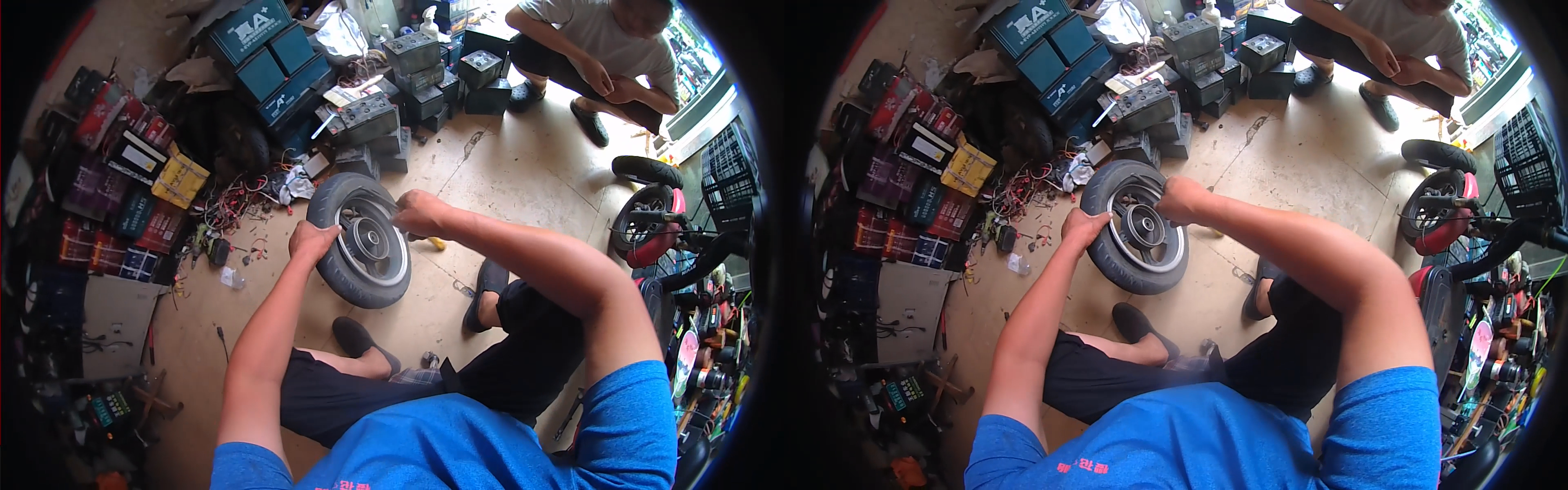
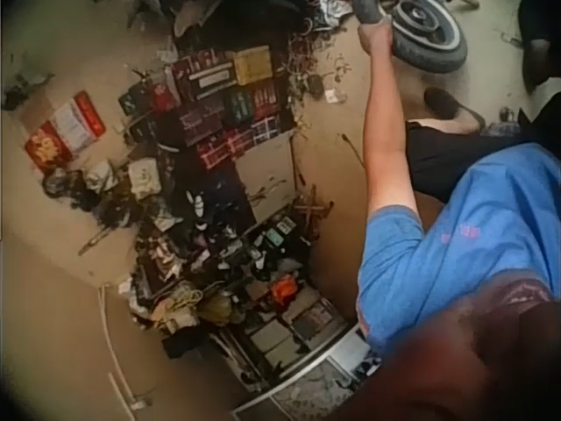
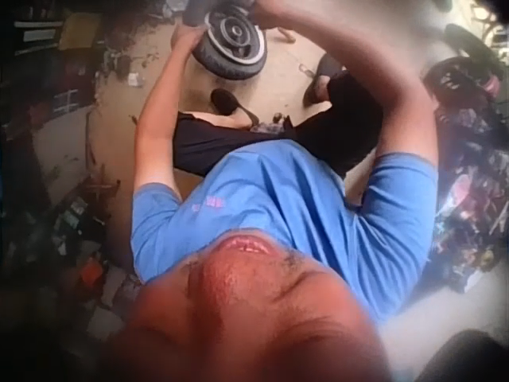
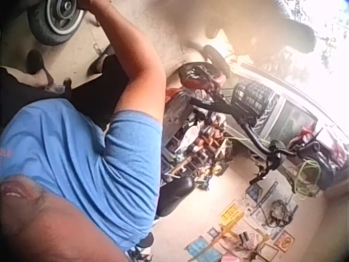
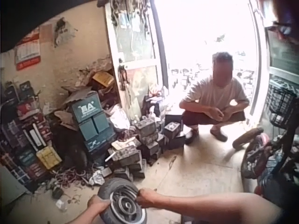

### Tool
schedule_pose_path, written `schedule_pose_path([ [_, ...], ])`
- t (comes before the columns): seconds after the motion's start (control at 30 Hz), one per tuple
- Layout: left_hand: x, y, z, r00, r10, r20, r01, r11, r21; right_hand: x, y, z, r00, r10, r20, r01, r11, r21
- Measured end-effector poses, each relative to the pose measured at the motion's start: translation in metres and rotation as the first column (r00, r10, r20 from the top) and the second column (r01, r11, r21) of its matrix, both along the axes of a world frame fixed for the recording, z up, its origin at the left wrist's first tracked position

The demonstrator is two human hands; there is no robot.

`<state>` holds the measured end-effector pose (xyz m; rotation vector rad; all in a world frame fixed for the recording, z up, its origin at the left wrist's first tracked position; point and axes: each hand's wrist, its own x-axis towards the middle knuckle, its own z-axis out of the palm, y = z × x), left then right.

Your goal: Manually remove a tire from its rim using pry tools.

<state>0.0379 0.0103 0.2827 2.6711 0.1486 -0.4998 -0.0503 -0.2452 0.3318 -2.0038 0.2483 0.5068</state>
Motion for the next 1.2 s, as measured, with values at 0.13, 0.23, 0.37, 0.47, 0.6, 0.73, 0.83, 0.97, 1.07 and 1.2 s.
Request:
schedule_pose_path([
  [0.13,-0.012,0.004,-0.026,0.993,0.069,0.091,-0.067,0.997,-0.026,0.0,0.029,-0.05,0.974,0.001,0.228,0.073,0.945,-0.318],
  [0.23,-0.02,0.03,-0.033,0.996,0.07,0.048,-0.064,0.991,-0.12,-0.027,0.065,-0.059,0.95,-0.155,0.271,0.188,0.977,-0.098],
  [0.37,-0.032,0.039,-0.041,0.996,0.072,0.055,-0.066,0.993,-0.093,-0.045,0.082,-0.071,0.918,-0.295,0.265,0.318,0.947,-0.049],
  [0.47,-0.035,0.05,-0.047,0.994,0.094,0.058,-0.088,0.992,-0.086,-0.038,0.085,-0.073,0.934,-0.163,0.318,0.201,0.976,-0.09],
  [0.6,-0.037,0.029,-0.043,0.998,0.049,0.049,-0.046,0.997,-0.062,-0.032,0.068,-0.113,0.93,0.02,0.367,0.049,0.983,-0.177],
  [0.73,-0.039,0.031,-0.038,0.997,0.059,0.058,-0.057,0.998,-0.032,-0.035,0.074,-0.105,0.896,0.082,0.436,-0.001,0.983,-0.182],
  [0.83,-0.038,0.036,-0.033,0.997,0.059,0.053,-0.06,0.998,0.017,-0.048,0.087,-0.075,0.914,-0.017,0.405,0.08,0.987,-0.139],
  [0.97,-0.035,0.033,-0.032,0.996,0.07,0.051,-0.07,0.997,0.014,-0.056,0.086,-0.063,0.903,-0.021,0.429,0.082,0.989,-0.122],
  [1.07,-0.035,0.03,-0.031,0.995,0.062,0.082,-0.063,0.998,0.013,-0.061,0.084,-0.058,0.905,-0.013,0.425,0.079,0.987,-0.139],
  [1.2,-0.036,0.017,-0.032,0.996,0.06,0.063,-0.061,0.998,0.01,-0.07,0.073,-0.067,0.888,-0.029,0.459,0.108,0.983,-0.145],
])
